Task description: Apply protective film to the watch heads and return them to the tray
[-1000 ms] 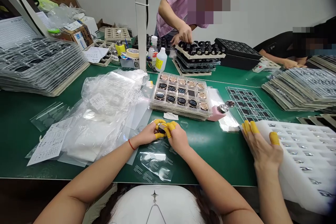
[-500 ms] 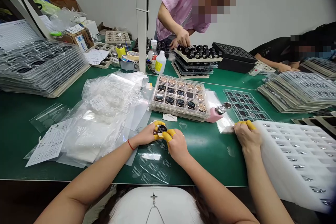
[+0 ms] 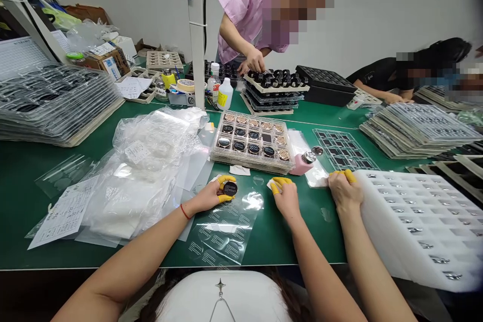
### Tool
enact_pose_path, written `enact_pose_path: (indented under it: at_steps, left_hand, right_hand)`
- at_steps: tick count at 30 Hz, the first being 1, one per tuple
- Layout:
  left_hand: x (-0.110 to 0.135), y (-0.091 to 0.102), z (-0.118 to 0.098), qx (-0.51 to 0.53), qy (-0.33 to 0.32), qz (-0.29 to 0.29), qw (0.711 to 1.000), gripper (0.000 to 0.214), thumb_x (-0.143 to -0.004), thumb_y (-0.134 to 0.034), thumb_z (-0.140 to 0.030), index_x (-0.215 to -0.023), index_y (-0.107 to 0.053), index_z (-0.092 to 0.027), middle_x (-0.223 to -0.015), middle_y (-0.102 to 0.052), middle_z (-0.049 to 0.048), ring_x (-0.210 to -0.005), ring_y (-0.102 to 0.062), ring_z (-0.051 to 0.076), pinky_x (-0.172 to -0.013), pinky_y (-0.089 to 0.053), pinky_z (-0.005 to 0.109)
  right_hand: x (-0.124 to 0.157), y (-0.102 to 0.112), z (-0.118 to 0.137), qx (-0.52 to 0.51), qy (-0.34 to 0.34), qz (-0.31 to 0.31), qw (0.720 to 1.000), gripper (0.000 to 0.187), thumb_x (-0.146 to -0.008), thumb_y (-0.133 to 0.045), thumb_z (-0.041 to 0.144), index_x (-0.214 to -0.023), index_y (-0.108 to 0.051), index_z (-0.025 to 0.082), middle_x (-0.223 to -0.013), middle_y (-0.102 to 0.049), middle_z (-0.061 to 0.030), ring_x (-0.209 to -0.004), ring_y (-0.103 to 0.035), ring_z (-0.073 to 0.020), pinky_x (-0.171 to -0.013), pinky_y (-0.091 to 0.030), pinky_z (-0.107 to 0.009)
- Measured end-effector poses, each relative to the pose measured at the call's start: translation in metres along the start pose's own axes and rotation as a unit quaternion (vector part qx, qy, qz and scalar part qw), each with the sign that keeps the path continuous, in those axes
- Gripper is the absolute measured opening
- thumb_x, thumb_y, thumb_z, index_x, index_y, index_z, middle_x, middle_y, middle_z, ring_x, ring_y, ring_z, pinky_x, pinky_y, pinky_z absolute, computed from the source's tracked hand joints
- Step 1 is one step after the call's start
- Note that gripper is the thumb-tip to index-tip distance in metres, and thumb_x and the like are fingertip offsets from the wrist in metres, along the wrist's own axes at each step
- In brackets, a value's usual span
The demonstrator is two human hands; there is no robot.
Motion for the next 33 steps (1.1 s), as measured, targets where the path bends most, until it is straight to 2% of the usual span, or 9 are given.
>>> enact_pose_path:
  at_steps: [3, 6, 9, 11, 14, 18, 23, 27, 33]
  left_hand:
    - [0.0, -0.003, 0.0, -0.014, -0.012, 0.006, 1.0, 0.049, -0.075, -0.066, -0.023, -0.121, -0.049, -0.022, -0.109, -0.059, 0.0059, -0.093, -0.06, 0.019, -0.085, -0.046, 0.032]
    - [0.001, -0.004, 0.0, 0.0, -0.015, 0.006, 1.0, 0.056, -0.077, -0.065, -0.026, -0.129, -0.043, -0.023, -0.112, -0.06, 0.0073, -0.092, -0.06, 0.019, -0.082, -0.048, 0.032]
    - [0.001, 0.007, 0.004, 0.004, 0.003, -0.042, 0.999, 0.067, -0.078, -0.063, -0.029, -0.137, -0.03, -0.021, -0.099, -0.066, 0.0067, -0.087, -0.062, 0.019, -0.081, -0.048, 0.034]
    - [0.0, 0.014, 0.007, 0.001, 0.012, -0.072, 0.997, 0.069, -0.079, -0.062, -0.032, -0.138, -0.028, -0.018, -0.092, -0.068, 0.0059, -0.089, -0.063, 0.02, -0.086, -0.047, 0.036]
    - [-0.001, 0.016, 0.009, -0.003, 0.014, -0.07, 0.997, 0.06, -0.08, -0.06, -0.036, -0.132, -0.036, -0.016, -0.093, -0.068, 0.007, -0.094, -0.063, 0.021, -0.09, -0.045, 0.038]
    - [-0.001, 0.011, 0.009, -0.021, 0.023, -0.04, 0.999, 0.047, -0.081, -0.058, -0.038, -0.122, -0.049, -0.017, -0.099, -0.068, 0.0083, -0.096, -0.063, 0.021, -0.089, -0.046, 0.037]
    - [-0.001, 0.011, 0.009, 0.001, 0.016, -0.042, 0.999, 0.045, -0.08, -0.059, -0.039, -0.119, -0.051, -0.017, -0.099, -0.068, 0.0079, -0.097, -0.063, 0.021, -0.09, -0.046, 0.037]
    - [-0.002, 0.01, 0.009, 0.023, 0.027, -0.041, 0.999, 0.049, -0.078, -0.062, -0.042, -0.118, -0.05, -0.017, -0.097, -0.068, 0.0081, -0.097, -0.064, 0.021, -0.092, -0.046, 0.04]
    - [0.0, 0.006, 0.004, 0.039, 0.038, -0.036, 0.998, 0.049, -0.077, -0.063, -0.045, -0.116, -0.052, -0.016, -0.092, -0.068, 0.0073, -0.093, -0.064, 0.022, -0.091, -0.046, 0.041]
  right_hand:
    - [0.016, -0.025, 0.057, -0.139, 0.081, 0.048, 0.986, 0.034, -0.086, -0.044, 0.034, -0.113, -0.058, 0.019, -0.104, -0.062, -0.0098, -0.099, -0.054, -0.024, -0.091, -0.042, -0.042]
    - [0.029, -0.05, 0.114, -0.176, 0.162, 0.116, 0.964, 0.041, -0.083, -0.05, 0.03, -0.123, -0.05, 0.022, -0.097, -0.062, -0.0076, -0.088, -0.057, -0.0214, -0.081, -0.047, -0.038]
    - [0.003, -0.037, 0.138, -0.159, 0.208, 0.08, 0.962, 0.038, -0.081, -0.051, 0.028, -0.118, -0.054, 0.021, -0.095, -0.061, -0.0076, -0.083, -0.056, -0.0204, -0.077, -0.047, -0.036]
    - [-0.04, -0.009, 0.13, -0.157, 0.179, 0.014, 0.971, 0.03, -0.083, -0.049, 0.03, -0.11, -0.057, 0.02, -0.096, -0.061, -0.0074, -0.082, -0.056, -0.0188, -0.077, -0.046, -0.034]
    - [-0.114, 0.028, 0.099, -0.076, 0.066, -0.061, 0.993, 0.031, -0.087, -0.042, 0.033, -0.111, -0.055, 0.018, -0.095, -0.062, -0.0074, -0.08, -0.057, -0.0182, -0.074, -0.046, -0.031]
    - [-0.173, 0.036, 0.076, -0.005, 0.045, -0.054, 0.998, 0.027, -0.084, -0.046, 0.023, -0.106, -0.061, 0.016, -0.098, -0.062, -0.0087, -0.089, -0.055, -0.0195, -0.081, -0.043, -0.032]
    - [-0.183, 0.035, 0.043, 0.089, 0.002, -0.044, 0.995, 0.02, -0.079, -0.053, 0.02, -0.092, -0.067, 0.013, -0.1, -0.058, -0.0168, -0.107, -0.045, -0.0284, -0.088, -0.037, -0.038]
    - [-0.186, 0.041, 0.018, 0.123, -0.041, -0.008, 0.992, 0.016, -0.072, -0.064, 0.024, -0.08, -0.066, 0.01, -0.091, -0.059, -0.0171, -0.102, -0.047, -0.0292, -0.084, -0.038, -0.036]
    - [-0.168, 0.052, 0.031, 0.094, -0.039, -0.013, 0.995, 0.021, -0.077, -0.058, 0.023, -0.095, -0.06, 0.013, -0.093, -0.062, -0.0113, -0.085, -0.055, -0.0214, -0.071, -0.041, -0.03]
Point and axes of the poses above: each hand's wrist, its own x-axis away from the middle knuckle, its own y-axis out of the back of the hand, z = x × y, the point moved 8 cm from there along -x, towards the middle knuckle
